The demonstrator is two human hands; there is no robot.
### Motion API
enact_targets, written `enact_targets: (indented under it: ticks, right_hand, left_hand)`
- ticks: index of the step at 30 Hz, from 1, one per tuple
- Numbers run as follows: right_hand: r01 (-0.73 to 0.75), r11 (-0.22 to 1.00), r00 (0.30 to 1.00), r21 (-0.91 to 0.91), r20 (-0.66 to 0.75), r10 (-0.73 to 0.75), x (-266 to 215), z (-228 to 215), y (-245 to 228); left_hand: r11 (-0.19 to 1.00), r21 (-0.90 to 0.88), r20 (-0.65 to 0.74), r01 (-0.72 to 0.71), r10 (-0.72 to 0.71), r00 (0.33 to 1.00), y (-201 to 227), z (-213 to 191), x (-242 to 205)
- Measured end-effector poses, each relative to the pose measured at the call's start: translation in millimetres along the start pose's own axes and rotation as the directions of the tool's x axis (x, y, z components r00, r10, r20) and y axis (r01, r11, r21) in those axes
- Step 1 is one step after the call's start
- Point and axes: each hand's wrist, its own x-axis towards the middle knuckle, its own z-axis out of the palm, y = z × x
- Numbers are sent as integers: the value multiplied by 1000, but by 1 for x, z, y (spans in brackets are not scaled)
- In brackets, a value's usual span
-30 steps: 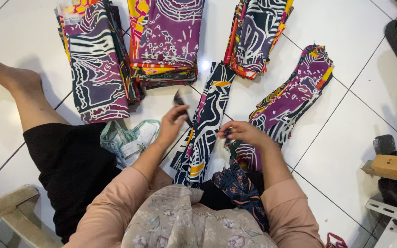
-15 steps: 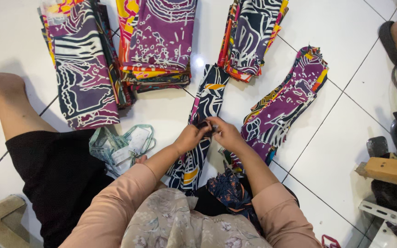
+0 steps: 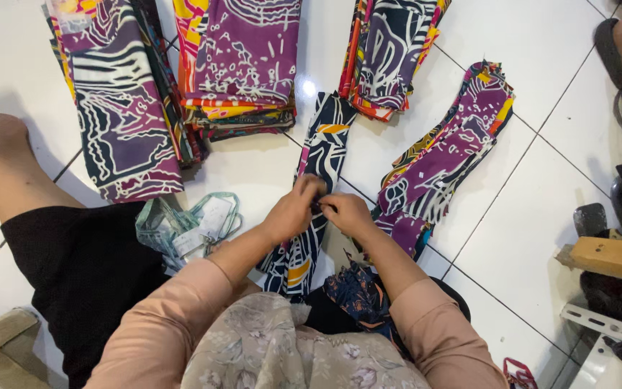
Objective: The person sits on the floor and folds multiple pieces of patterned fabric one by one. They use a small black tool to press or crease the folded edges before stacking the finished pieces.
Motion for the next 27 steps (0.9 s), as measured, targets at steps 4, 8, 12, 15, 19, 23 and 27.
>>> enact_targets:
  ticks: [4, 8, 12, 15, 19, 23, 27]
  right_hand:
    - [-382, 818, 911, 430, 324, 255, -1, 23, 51]
    - [-578, 480, 816, 660, 474, 331, -2, 30, 83]
    - [-538, 485, 841, 689, 474, 260, -1, 19, 88]
    - [-462, 679, 877, 570, 408, 254, -5, 4, 87]
    - [-435, 893, 882, 119, 257, 395, -1, 0, 77]
    - [-356, 929, 904, -105, 214, 371, 0, 5, 63]
    - [-312, 929, 898, -198, 258, 356, -3, 12, 42]
  left_hand:
    - [888, 414, 4, -200, 219, 976, 11, -19, -16]
    - [940, 321, -173, -117, 180, 968, 46, -15, -17]
    - [971, 240, -199, 12, 38, 979, 48, -19, -11]
    - [960, 258, -25, 113, -111, 994, 15, -37, -15]
    - [892, 404, 64, 203, -249, 966, -21, -67, -41]
    - [991, -64, 42, 121, -119, 992, -18, -54, -37]
    - [946, -323, 43, -38, 55, 998, 0, -15, -3]
